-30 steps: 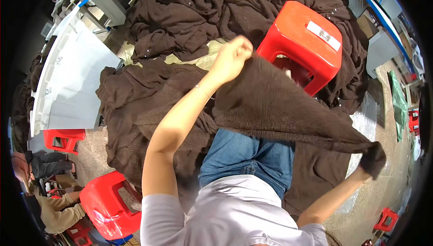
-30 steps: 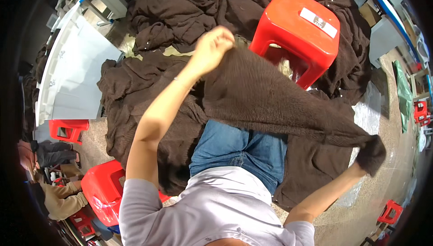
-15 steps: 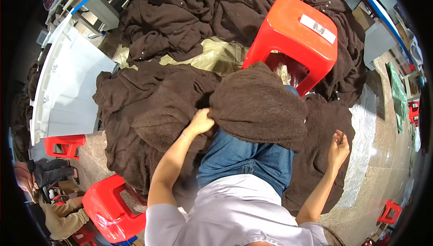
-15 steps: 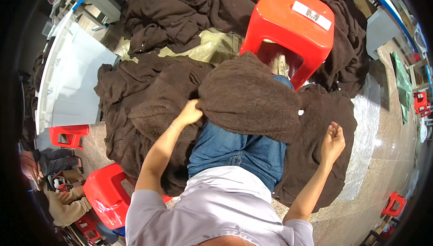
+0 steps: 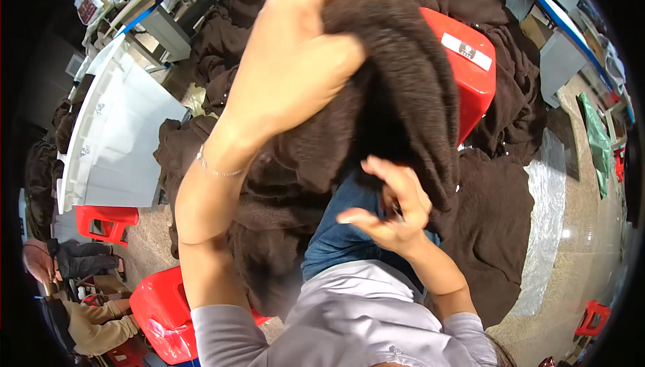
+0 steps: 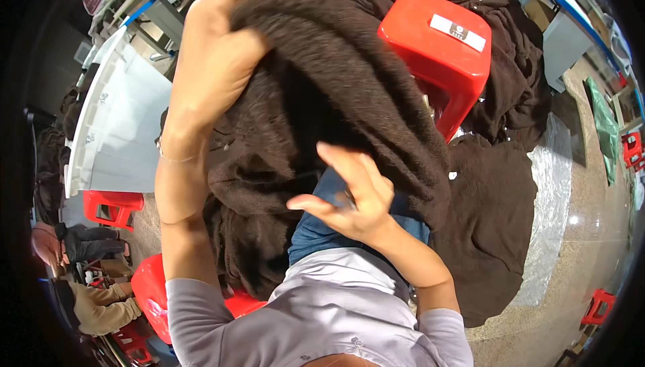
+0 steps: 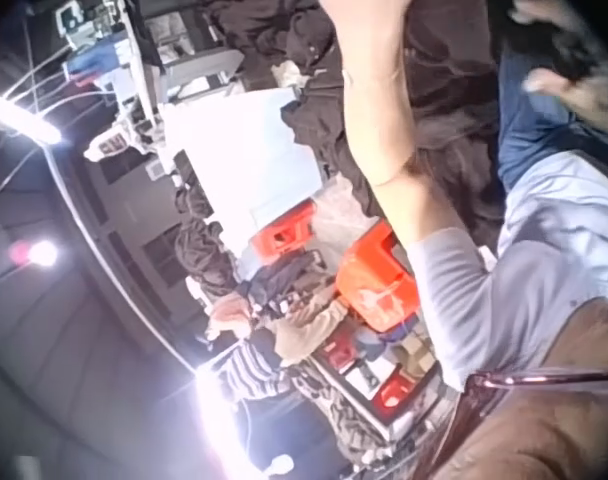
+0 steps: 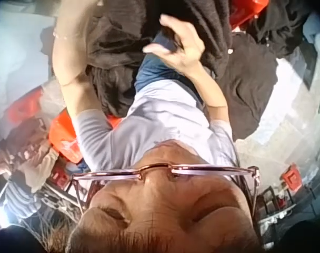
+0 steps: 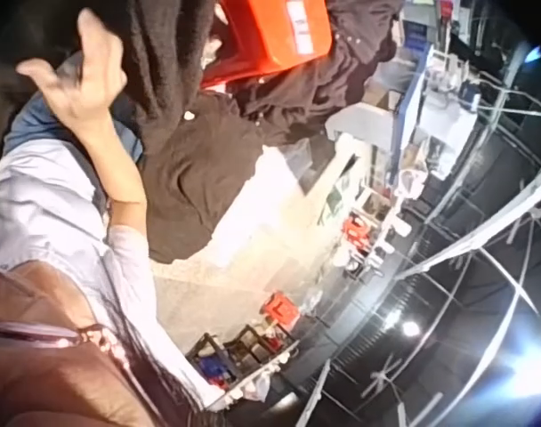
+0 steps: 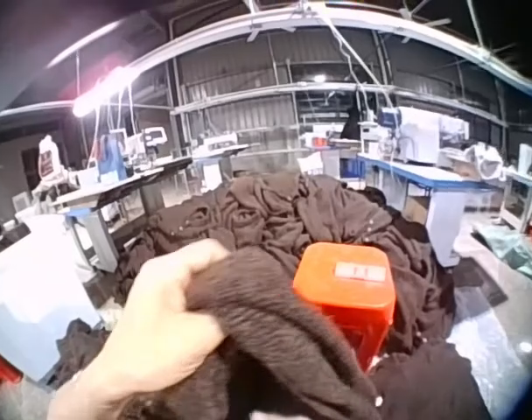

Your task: Fastening buttons or snaps on dark fabric garment pieces in a production environment.

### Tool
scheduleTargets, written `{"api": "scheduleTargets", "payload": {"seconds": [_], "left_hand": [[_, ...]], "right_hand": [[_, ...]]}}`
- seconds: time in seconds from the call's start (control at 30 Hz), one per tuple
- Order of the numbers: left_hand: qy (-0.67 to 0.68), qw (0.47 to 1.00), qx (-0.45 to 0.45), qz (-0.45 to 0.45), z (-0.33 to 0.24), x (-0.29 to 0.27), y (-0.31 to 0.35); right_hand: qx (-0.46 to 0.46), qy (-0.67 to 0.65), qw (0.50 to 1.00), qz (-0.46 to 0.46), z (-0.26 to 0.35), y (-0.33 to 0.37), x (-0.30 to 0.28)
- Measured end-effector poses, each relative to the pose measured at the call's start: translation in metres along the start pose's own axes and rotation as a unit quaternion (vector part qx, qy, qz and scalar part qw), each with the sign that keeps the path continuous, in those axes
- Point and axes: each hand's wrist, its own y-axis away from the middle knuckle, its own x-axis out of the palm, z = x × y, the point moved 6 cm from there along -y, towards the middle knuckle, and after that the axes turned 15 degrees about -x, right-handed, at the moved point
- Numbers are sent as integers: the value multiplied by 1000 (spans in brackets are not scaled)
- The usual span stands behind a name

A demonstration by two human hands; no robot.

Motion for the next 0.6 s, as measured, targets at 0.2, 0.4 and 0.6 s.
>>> {"api": "scheduleTargets", "payload": {"seconds": [0.2, 0.4, 0.6], "left_hand": [[105, 984, -39, 136, 23, 66, -10], [49, 969, -120, 209, 173, 87, 38], [5, 941, -297, 161, 293, 93, 144]], "right_hand": [[315, -164, 930, -91, -32, 17, 26], [441, -171, 808, -351, -98, 65, -94], [547, -72, 741, -383, -178, 194, -175]]}}
